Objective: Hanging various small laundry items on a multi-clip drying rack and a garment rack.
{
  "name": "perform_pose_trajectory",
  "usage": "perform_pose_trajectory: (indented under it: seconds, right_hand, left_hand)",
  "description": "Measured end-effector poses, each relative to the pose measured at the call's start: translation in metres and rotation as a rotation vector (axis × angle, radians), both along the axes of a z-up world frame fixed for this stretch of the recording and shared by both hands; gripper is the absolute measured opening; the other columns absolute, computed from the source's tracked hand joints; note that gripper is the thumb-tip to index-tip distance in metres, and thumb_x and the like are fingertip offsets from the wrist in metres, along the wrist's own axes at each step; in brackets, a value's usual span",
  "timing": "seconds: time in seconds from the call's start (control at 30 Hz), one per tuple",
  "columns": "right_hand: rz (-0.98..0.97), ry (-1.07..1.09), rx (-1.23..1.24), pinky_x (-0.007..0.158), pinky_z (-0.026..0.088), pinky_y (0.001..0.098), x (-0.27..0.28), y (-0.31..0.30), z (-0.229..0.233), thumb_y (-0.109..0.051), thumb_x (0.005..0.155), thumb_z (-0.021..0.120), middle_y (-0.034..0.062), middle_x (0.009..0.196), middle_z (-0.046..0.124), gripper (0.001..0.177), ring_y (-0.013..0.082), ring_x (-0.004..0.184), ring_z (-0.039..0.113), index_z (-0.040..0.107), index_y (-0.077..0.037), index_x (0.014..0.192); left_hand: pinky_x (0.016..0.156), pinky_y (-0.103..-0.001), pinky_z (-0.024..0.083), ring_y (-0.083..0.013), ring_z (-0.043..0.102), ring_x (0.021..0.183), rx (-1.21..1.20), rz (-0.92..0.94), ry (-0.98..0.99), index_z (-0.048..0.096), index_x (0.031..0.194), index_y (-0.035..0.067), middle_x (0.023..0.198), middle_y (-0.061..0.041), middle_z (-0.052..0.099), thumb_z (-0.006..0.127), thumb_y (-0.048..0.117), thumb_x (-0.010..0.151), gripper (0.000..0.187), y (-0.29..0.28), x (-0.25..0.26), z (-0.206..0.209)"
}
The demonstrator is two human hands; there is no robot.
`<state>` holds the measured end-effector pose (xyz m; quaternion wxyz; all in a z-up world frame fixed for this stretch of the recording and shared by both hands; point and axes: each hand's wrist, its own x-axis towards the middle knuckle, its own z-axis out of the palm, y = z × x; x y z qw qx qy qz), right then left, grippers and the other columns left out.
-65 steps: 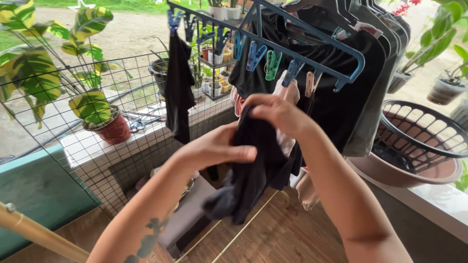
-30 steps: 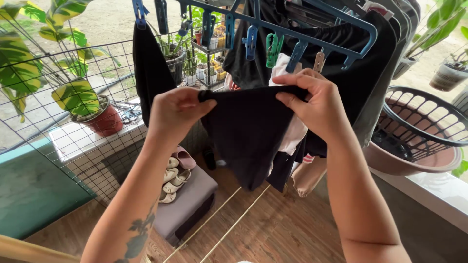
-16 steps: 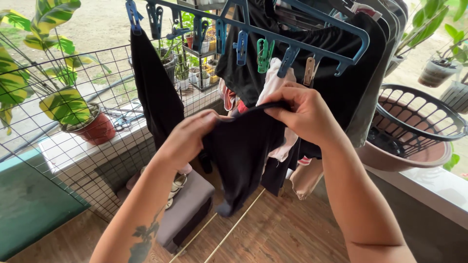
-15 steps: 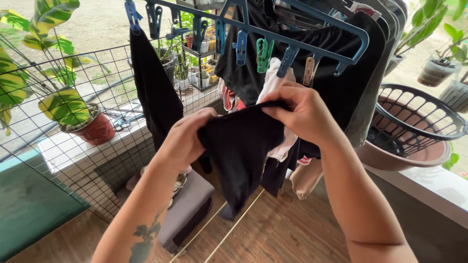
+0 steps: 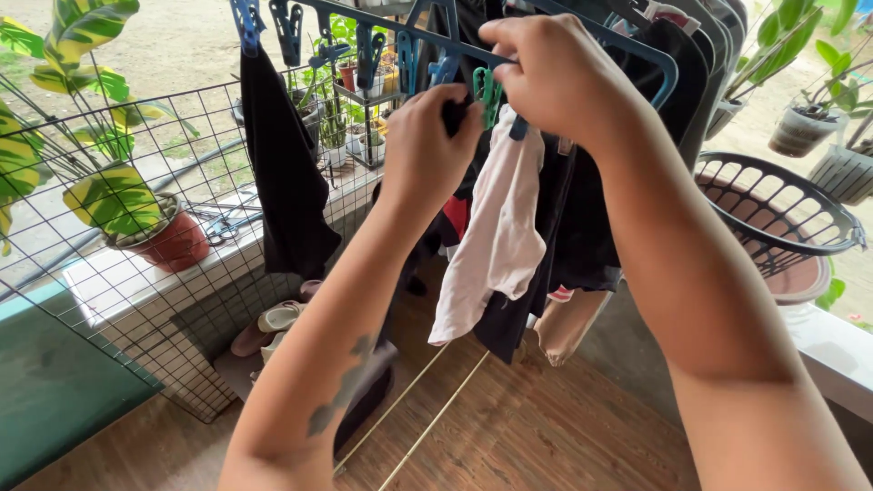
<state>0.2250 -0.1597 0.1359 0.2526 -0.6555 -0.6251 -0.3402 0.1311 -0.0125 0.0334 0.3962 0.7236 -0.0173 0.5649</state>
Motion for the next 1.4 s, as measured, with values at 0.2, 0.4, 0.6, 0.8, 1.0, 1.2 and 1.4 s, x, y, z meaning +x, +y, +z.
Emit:
perform_pose_trajectory:
  seconds: [0.2, 0.4, 0.6, 0.8, 1.0, 1.2, 1.4]
  right_hand:
    - [-0.021, 0.217, -0.151, 0.08, 0.059, 0.0344, 0.006, 0.009, 0.008, 0.003, 0.081, 0.074, 0.017, 0.098, 0.077, 0.037, 0.0234, 0.088, 0.077, 0.077, -0.003, 0.117]
    - [0.017, 0.333, -0.189, 0.066, 0.057, 0.0316, 0.009, 0.004, 0.007, 0.002, 0.082, 0.074, 0.0103, 0.085, 0.076, 0.035, 0.0167, 0.075, 0.074, 0.076, -0.006, 0.115]
    - [-0.087, 0.36, -0.091, 0.055, 0.056, 0.0306, 0.009, 0.006, -0.001, 0.001, 0.077, 0.078, 0.0101, 0.081, 0.071, 0.031, 0.017, 0.068, 0.071, 0.071, -0.003, 0.107]
    - [-0.153, 0.319, -0.066, 0.057, 0.059, 0.0307, 0.019, 0.013, -0.009, -0.001, 0.078, 0.076, 0.0088, 0.082, 0.073, 0.026, 0.0172, 0.07, 0.073, 0.072, -0.005, 0.104]
    - [-0.185, 0.348, -0.069, 0.061, 0.059, 0.0312, 0.021, 0.017, -0.01, -0.011, 0.078, 0.081, 0.0061, 0.084, 0.075, 0.031, 0.0165, 0.072, 0.074, 0.072, -0.008, 0.107]
    - [-0.165, 0.411, -0.16, 0.064, 0.058, 0.0328, 0.013, 0.008, -0.002, -0.01, 0.075, 0.081, 0.0051, 0.085, 0.076, 0.029, 0.0165, 0.074, 0.074, 0.075, -0.01, 0.104]
    - [-0.061, 0.321, -0.221, 0.065, 0.057, 0.0322, 0.012, 0.003, 0.0, -0.014, 0.079, 0.084, 0.0063, 0.087, 0.076, 0.026, 0.0161, 0.075, 0.074, 0.077, -0.008, 0.103]
  left_hand:
    - [0.073, -0.04, 0.058, -0.032, 0.075, 0.079, 0.147, 0.212, 0.044, 0.078, 0.102, 0.004, 0.086, -0.018, 0.076, 0.083, 0.027, 0.084, 0.03, -0.001, 0.017, 0.025]
    - [0.067, -0.038, 0.058, -0.0289, 0.076, 0.071, 0.221, 0.171, 0.127, 0.079, 0.1, 0.006, 0.081, -0.016, 0.076, 0.086, 0.028, 0.08, 0.031, 0.006, 0.017, 0.032]
    - [0.068, -0.035, 0.06, -0.0256, 0.076, 0.069, 0.347, 0.2, 0.063, 0.08, 0.109, 0.007, 0.081, -0.015, 0.076, 0.083, 0.018, 0.081, 0.03, 0.012, 0.015, 0.02]
    - [0.07, -0.028, 0.063, -0.0162, 0.08, 0.08, 0.317, 0.128, -0.088, 0.078, 0.112, 0.009, 0.093, -0.008, 0.08, 0.082, 0.01, 0.091, 0.021, 0.006, 0.002, 0.001]
    - [0.075, -0.029, 0.062, -0.0158, 0.079, 0.092, 0.346, 0.093, -0.144, 0.079, 0.119, 0.012, 0.108, -0.006, 0.079, 0.08, 0.001, 0.095, 0.027, 0.003, -0.003, -0.008]
    - [0.085, -0.033, 0.063, -0.0191, 0.078, 0.1, 0.323, 0.243, -0.18, 0.073, 0.12, 0.01, 0.112, -0.007, 0.078, 0.088, 0.011, 0.09, 0.033, -0.005, -0.002, -0.017]
    - [0.079, -0.033, 0.061, -0.0197, 0.078, 0.096, 0.232, 0.289, -0.145, 0.073, 0.118, 0.009, 0.104, -0.006, 0.078, 0.092, 0.019, 0.085, 0.039, -0.012, -0.005, -0.014]
